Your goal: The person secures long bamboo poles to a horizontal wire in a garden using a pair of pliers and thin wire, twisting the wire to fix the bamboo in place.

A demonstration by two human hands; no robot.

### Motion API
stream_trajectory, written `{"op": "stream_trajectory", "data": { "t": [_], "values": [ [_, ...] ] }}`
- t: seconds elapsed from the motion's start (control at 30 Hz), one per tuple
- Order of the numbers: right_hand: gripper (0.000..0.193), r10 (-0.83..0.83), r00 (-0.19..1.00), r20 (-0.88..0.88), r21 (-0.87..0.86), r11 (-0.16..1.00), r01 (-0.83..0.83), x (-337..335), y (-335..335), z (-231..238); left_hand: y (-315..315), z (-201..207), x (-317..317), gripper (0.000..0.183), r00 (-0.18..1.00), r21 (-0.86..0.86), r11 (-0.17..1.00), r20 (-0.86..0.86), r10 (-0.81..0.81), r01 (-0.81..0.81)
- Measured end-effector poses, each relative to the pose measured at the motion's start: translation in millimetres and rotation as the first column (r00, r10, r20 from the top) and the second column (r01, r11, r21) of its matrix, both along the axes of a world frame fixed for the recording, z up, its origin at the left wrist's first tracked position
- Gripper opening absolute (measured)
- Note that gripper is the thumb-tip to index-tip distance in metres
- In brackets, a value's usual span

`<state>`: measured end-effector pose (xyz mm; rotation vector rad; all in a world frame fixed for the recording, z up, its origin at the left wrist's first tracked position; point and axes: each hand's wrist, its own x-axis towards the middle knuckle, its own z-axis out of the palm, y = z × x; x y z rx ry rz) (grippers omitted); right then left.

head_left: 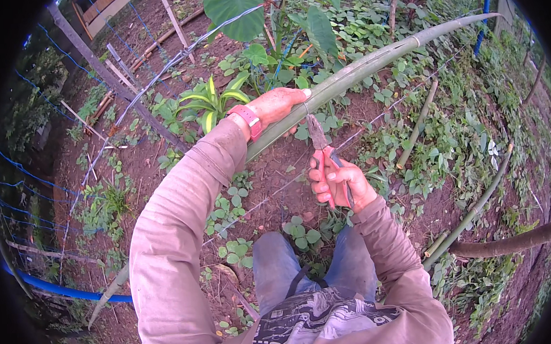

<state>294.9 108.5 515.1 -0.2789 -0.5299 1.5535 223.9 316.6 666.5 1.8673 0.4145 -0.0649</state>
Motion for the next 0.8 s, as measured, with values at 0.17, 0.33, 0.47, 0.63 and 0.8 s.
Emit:
{"op": "stream_trajectory", "data": {
  "t": [0.17,0.33,0.47,0.63,0.8],
  "values": [
    [0.054,-0.039,0.997,0.070,-0.018,0.999,0.040,9.2,-3.5,0.1,4.5,-1.9,4.7,0.046,0.998,-0.022,0.998,0.030,-0.053,0.054],
    [0.057,-0.226,0.647,0.728,-0.072,0.914,0.400,-1.0,-23.6,24.5,6.7,-2.8,-1.4,0.046,1.000,0.025,1.000,0.021,-0.012,0.012],
    [0.051,-0.224,0.574,0.788,-0.126,0.853,0.506,-2.9,-39.7,17.4,2.7,-3.5,-1.3,0.045,1.000,0.009,1.000,0.018,-0.015,0.015],
    [0.051,-0.261,-0.092,0.961,0.262,0.750,0.607,9.2,-42.5,21.7,2.8,-1.8,1.0,0.044,0.999,0.013,0.999,0.024,-0.037,0.037],
    [0.048,-0.222,-0.370,0.902,0.414,0.687,0.598,19.1,-38.9,25.7,7.5,-5.8,2.0,0.045,1.000,0.030,0.999,0.024,-0.018,0.017]
  ]
}}
